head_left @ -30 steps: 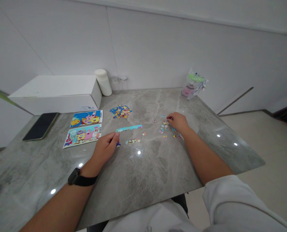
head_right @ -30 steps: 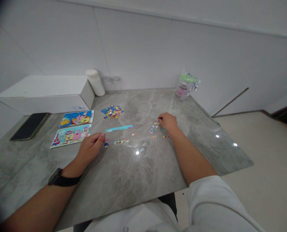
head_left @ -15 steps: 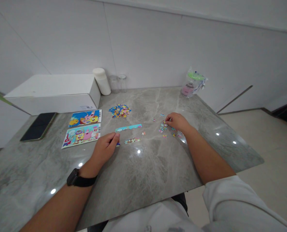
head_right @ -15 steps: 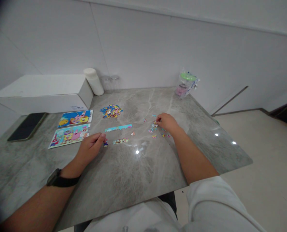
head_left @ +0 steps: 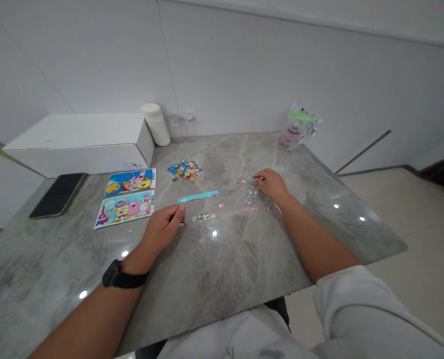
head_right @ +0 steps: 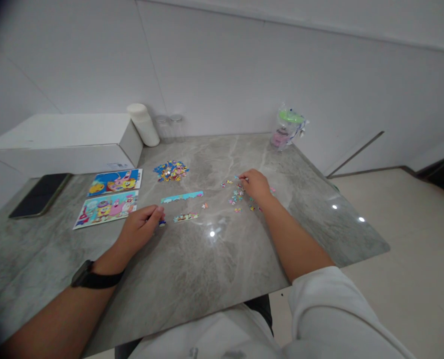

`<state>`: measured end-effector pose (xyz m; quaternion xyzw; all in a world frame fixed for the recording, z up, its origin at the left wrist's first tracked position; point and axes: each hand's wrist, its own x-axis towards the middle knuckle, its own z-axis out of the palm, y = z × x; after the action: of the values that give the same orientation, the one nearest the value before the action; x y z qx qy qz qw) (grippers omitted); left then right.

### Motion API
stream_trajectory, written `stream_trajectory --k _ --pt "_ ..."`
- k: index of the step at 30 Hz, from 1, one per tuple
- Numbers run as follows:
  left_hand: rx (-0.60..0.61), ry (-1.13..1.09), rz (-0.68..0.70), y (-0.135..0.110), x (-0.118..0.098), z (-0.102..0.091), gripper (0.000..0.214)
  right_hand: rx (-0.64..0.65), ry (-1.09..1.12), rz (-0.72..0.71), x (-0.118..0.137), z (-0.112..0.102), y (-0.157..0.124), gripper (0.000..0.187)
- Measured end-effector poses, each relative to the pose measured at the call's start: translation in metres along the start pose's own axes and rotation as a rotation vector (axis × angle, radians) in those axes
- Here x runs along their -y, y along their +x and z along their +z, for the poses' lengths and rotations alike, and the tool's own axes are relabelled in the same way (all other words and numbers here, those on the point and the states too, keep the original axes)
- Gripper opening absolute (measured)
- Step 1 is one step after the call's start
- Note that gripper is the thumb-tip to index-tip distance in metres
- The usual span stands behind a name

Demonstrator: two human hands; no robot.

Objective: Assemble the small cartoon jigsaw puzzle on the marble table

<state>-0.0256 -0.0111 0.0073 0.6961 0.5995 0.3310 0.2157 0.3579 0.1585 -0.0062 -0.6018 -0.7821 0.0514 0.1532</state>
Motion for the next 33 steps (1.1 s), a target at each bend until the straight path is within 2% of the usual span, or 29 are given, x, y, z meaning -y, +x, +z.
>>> stream_trajectory --k 4,9,15,18,22,26,29,33 --pt "0.014 -0.003 0.017 0.000 -0.001 0.000 0.049 0.087 -0.021 -0.057 -0.008 -0.006 -0.001 0.025" --pt "-0.003 -0.021 0.011 -0.002 0.001 -0.001 0.048 0.164 -0.053 -0.082 -0.006 -0.005 -0.001 0.025" --pt "-0.004 -0.020 0.025 -0.001 0.001 0.000 0.048 0.149 -0.023 -0.083 -0.004 -0.002 -0.001 0.016" --pt "-0.005 -0.022 0.023 0.000 0.000 0.000 0.049 0.099 0.033 -0.072 -0.005 -0.002 -0.001 0.010" --pt "-0.007 -0.018 0.008 -0.001 0.000 0.000 0.050 0.028 0.295 0.002 -0.003 -0.001 0.000 0.005" --pt "-0.002 -0.025 0.017 -0.001 0.000 0.000 0.049 0.033 0.706 0.044 0.007 0.001 0.000 0.018" --pt "-0.007 -0.029 0.032 -0.002 -0.001 0.001 0.048 0.017 0.895 0.017 0.025 0.002 -0.002 0.030" --pt "-0.006 -0.034 0.050 -0.002 -0.002 0.001 0.047 0.061 1.060 0.011 0.060 0.004 -0.012 0.030"
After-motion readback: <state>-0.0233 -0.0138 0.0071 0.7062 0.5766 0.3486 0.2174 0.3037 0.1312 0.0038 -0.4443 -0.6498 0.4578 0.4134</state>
